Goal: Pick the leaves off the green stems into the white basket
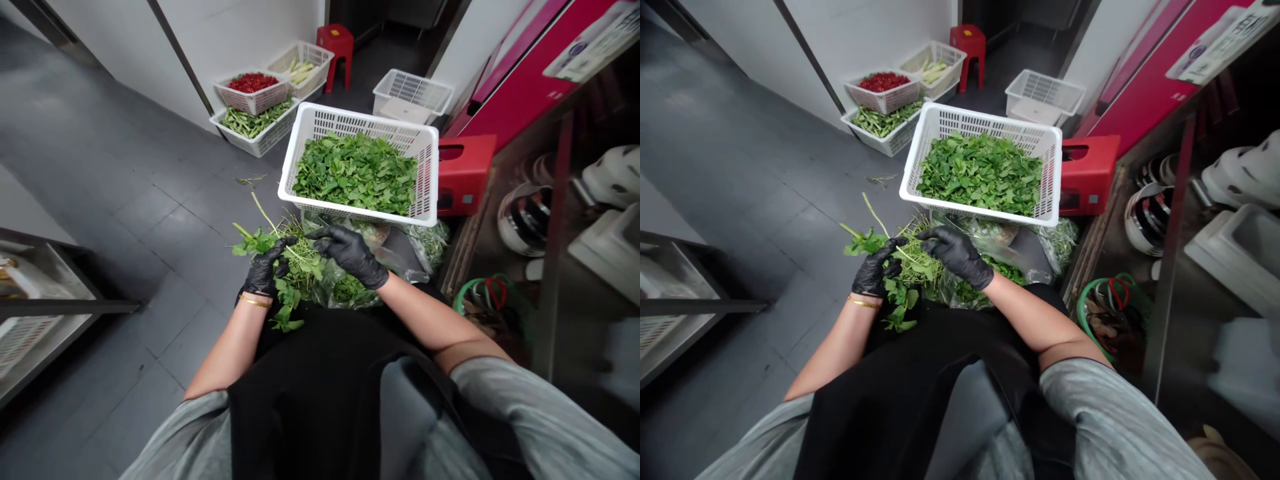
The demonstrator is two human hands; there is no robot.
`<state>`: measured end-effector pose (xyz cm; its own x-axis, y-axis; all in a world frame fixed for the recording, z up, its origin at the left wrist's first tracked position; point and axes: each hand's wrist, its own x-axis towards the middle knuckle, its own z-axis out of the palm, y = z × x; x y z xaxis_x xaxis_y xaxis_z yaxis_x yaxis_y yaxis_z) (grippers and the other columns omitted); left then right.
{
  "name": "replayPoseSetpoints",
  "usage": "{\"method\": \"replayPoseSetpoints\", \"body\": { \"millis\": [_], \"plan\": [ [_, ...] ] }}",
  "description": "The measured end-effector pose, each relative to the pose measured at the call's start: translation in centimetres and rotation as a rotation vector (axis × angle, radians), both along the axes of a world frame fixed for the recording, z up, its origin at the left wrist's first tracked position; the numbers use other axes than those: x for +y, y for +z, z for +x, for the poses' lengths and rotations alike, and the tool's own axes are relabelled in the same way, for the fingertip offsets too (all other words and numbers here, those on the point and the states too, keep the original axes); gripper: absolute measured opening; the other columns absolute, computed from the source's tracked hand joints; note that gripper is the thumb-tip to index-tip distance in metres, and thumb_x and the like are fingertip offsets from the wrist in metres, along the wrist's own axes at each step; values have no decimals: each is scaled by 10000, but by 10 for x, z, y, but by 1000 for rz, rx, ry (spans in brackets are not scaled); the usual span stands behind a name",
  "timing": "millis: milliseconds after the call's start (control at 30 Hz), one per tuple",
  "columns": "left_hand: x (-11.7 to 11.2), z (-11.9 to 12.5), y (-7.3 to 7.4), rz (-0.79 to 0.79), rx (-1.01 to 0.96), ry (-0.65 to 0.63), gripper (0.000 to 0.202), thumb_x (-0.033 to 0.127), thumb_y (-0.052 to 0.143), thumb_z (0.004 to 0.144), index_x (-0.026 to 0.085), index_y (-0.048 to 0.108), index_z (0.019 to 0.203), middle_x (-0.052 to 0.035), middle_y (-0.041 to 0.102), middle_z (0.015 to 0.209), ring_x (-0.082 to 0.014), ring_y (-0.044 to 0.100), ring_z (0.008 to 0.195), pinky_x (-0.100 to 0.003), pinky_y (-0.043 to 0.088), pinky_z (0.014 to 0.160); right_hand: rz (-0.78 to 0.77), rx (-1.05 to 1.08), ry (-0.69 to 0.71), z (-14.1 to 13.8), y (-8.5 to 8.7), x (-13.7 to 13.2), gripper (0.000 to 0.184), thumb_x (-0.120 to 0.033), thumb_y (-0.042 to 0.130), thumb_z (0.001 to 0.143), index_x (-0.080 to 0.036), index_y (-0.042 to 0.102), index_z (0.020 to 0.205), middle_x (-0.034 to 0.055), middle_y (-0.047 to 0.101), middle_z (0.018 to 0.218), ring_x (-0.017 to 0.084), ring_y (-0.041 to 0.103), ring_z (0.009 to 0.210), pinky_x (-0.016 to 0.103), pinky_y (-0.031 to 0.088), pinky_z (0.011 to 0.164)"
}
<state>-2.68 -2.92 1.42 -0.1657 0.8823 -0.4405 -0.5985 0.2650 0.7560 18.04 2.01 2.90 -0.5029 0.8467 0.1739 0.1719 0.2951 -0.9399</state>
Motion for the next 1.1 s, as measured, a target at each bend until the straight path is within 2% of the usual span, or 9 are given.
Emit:
{"method": "replayPoseSetpoints", "body": {
  "millis": [100, 200, 300, 400, 533, 600, 767, 900, 1100],
  "plan": [
    [2, 15, 0, -60, -10, 1, 311, 306, 910, 631, 165, 656, 744, 105, 437, 449, -37, 339, 341, -173, 263, 358, 369, -246, 174, -13, -3, 1, 260, -255, 627, 1003, -213, 767, 1218, 115, 765, 1130, 233, 684, 1043, 347, 528, 902],
    [6, 23, 1, -116, -39, -69, 336, 322, 905, 674, 178, 602, 688, 114, 395, 406, -40, 304, 312, -176, 270, 346, 512, -489, 236, -26, -11, 6, 306, -115, 505, 1018, -155, 770, 1165, 168, 758, 1168, 249, 676, 1079, 358, 516, 906],
    [9, 15, 2, -96, -53, -72, 245, 280, 875, 704, 157, 670, 760, 107, 420, 416, -33, 298, 315, -158, 238, 332, 388, -552, 314, -23, -19, 13, 199, -133, 583, 967, -133, 780, 990, 145, 765, 1014, 223, 680, 905, 330, 500, 810],
    [10, 1, 3, -27, -52, -59, 185, 249, 818, 761, 130, 737, 877, 105, 407, 418, -31, 290, 322, -146, 212, 326, 49, -333, 435, -3, -18, 17, 89, -243, 727, 856, -160, 747, 834, 39, 719, 803, 163, 623, 713, 283, 462, 695],
    [13, -2, 0, -16, -91, -169, 152, 231, 777, 817, 122, 747, 919, 105, 366, 398, -45, 267, 310, -163, 201, 323, -343, 43, 104, 8, -4, 24, 326, -483, 776, 804, -167, 706, 838, -14, 629, 696, 120, 517, 608, 253, 398, 574],
    [14, 5, -3, -33, -110, -172, 142, 214, 785, 799, 134, 737, 906, 100, 388, 408, -49, 283, 316, -168, 211, 328, -430, 70, 115, -4, 1, 27, 404, -530, 839, 730, -160, 711, 831, -20, 618, 680, 105, 480, 592, 245, 377, 550],
    [12, 16, -11, -63, -50, -83, 192, 207, 822, 728, 131, 736, 883, 98, 422, 429, -35, 325, 341, -164, 236, 367, -463, 26, 218, -34, -16, 28, 464, -556, 889, 657, -157, 652, 626, -26, 590, 583, 98, 458, 562, 238, 385, 530],
    [14, 4, -14, -52, -51, 33, 168, 236, 784, 768, 134, 732, 891, 103, 373, 404, -40, 293, 343, -158, 233, 369, -410, -17, 288, -16, -26, 7, 354, -474, 851, 754, -162, 712, 660, 38, 709, 663, 161, 610, 637, 267, 476, 594],
    [22, -15, -15, -35, -81, -2, 102, 228, 724, 873, 139, 717, 922, 103, 349, 416, -46, 284, 339, -153, 233, 363, -213, 13, 286, 22, 14, -15, 477, -616, 644, 953, -171, 806, 887, 89, 769, 856, 202, 684, 747, 317, 540, 695]
  ]
}}
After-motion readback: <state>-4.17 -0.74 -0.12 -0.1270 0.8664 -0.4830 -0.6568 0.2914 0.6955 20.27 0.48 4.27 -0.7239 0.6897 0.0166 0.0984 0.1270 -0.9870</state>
